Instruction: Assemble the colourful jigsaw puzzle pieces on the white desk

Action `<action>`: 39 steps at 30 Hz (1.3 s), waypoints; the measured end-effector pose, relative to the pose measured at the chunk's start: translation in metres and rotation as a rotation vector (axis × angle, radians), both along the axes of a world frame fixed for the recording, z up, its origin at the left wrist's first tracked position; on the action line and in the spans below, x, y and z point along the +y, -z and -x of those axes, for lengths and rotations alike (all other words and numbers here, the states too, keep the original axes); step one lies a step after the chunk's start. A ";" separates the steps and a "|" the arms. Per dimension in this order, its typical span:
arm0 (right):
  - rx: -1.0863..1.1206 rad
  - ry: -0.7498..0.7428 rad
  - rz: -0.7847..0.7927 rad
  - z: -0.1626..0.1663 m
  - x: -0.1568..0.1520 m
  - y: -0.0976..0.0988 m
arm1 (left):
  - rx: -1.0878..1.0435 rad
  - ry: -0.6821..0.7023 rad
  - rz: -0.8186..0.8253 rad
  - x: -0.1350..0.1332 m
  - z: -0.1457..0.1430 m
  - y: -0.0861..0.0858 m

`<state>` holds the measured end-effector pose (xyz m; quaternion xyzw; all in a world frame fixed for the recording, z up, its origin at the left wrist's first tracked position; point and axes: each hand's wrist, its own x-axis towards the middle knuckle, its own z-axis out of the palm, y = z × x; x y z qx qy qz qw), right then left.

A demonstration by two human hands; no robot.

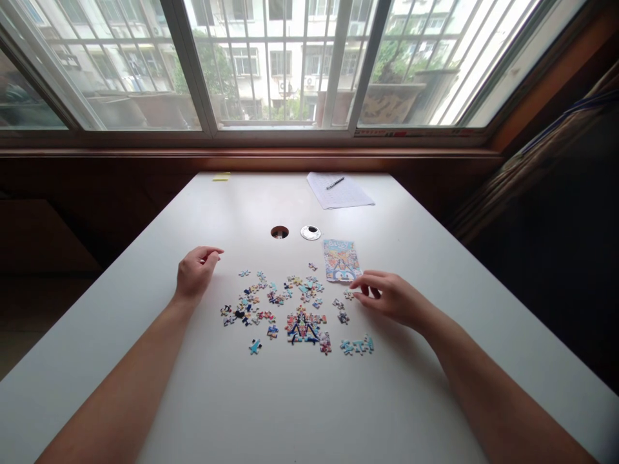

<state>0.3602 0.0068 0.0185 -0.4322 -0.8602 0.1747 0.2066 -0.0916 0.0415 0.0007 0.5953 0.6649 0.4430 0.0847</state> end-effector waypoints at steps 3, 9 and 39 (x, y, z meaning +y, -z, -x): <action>0.013 -0.073 -0.061 0.015 -0.009 -0.002 | -0.014 -0.002 0.020 0.000 0.000 0.001; -0.075 -0.323 -0.055 0.052 -0.032 -0.001 | -0.008 0.007 0.032 0.001 -0.001 0.000; 0.058 -0.080 -0.287 0.038 -0.017 0.001 | -0.016 0.063 0.068 0.004 0.001 0.002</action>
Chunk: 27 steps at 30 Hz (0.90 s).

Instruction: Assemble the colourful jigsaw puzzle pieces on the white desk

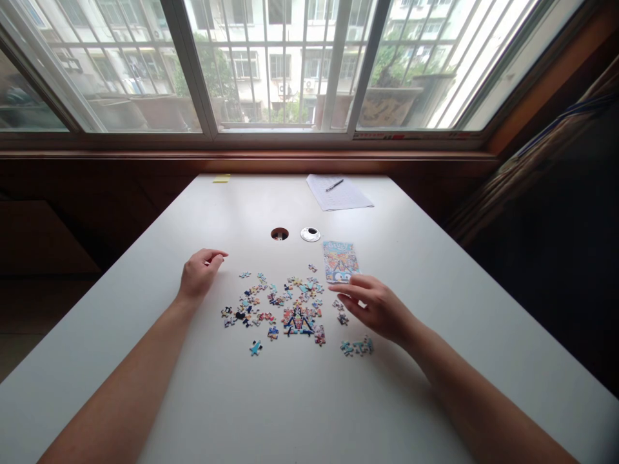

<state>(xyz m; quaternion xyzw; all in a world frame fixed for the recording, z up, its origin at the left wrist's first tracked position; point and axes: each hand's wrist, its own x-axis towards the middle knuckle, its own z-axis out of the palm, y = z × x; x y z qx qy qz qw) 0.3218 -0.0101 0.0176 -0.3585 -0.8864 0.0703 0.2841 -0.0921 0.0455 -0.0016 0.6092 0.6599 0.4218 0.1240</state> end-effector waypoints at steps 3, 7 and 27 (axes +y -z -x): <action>0.011 0.049 0.000 -0.006 0.006 0.004 | -0.012 0.004 0.006 0.001 0.000 0.001; -0.048 -0.005 0.019 -0.002 0.006 0.008 | -0.022 0.010 0.010 0.001 0.000 0.002; -0.134 -0.034 0.038 -0.006 0.010 0.012 | -0.034 0.024 0.019 0.002 0.001 0.003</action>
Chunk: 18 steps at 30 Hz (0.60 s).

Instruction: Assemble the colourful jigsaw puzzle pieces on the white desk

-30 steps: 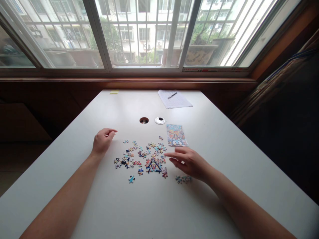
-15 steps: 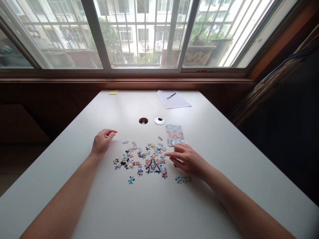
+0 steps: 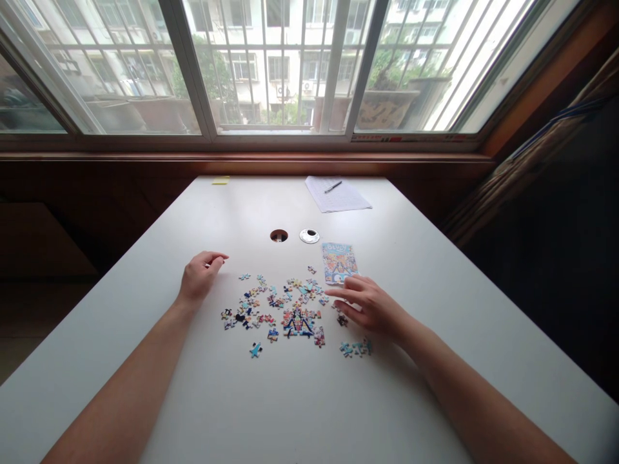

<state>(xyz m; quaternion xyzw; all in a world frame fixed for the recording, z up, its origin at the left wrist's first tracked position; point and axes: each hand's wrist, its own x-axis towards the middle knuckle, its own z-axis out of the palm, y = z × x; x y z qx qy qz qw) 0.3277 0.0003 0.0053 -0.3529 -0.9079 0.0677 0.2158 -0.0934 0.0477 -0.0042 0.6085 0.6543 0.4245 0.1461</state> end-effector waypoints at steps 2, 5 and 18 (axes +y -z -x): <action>0.007 0.010 -0.018 -0.001 0.004 -0.001 | -0.003 0.003 -0.001 0.000 0.000 0.001; -0.011 0.024 -0.038 0.001 0.009 -0.005 | -0.008 0.008 0.000 0.001 0.001 0.001; -0.193 -0.049 -0.075 0.037 0.023 -0.018 | -0.040 0.021 -0.022 -0.001 0.001 0.002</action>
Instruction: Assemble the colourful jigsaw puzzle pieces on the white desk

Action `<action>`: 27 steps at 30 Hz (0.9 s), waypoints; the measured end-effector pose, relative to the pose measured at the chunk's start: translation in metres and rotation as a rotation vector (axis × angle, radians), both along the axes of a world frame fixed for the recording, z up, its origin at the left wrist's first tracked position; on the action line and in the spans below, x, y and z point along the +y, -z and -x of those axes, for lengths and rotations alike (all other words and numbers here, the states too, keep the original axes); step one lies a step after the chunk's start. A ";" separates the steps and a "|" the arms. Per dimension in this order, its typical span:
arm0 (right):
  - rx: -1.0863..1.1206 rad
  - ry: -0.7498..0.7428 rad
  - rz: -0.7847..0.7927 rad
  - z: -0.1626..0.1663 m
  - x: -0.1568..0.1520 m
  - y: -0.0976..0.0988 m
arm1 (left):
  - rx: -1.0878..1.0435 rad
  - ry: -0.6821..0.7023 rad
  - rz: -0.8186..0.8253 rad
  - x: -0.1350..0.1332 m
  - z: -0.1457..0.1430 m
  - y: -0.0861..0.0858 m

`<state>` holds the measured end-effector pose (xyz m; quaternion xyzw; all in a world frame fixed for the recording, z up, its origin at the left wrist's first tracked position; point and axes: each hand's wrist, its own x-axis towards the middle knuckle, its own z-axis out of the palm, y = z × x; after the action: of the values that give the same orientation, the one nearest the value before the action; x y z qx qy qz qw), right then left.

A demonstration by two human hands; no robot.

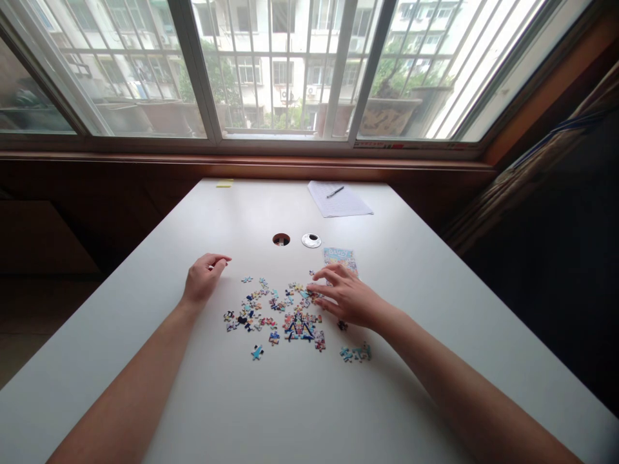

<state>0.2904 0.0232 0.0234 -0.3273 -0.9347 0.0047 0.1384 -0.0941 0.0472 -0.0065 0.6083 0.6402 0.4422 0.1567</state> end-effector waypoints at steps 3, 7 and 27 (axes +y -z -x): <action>0.022 0.013 0.004 0.002 0.006 0.006 | 0.000 0.006 -0.001 0.000 -0.001 0.000; 0.083 0.026 -0.010 0.001 0.010 0.015 | 0.008 0.018 0.004 0.000 -0.002 -0.001; 0.261 -0.038 0.002 -0.006 0.011 0.027 | 0.044 0.053 0.001 -0.001 -0.002 0.000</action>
<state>0.2966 0.0340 -0.0032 -0.3064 -0.9147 0.0508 0.2587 -0.0922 0.0458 -0.0069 0.6344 0.6276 0.4240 0.1545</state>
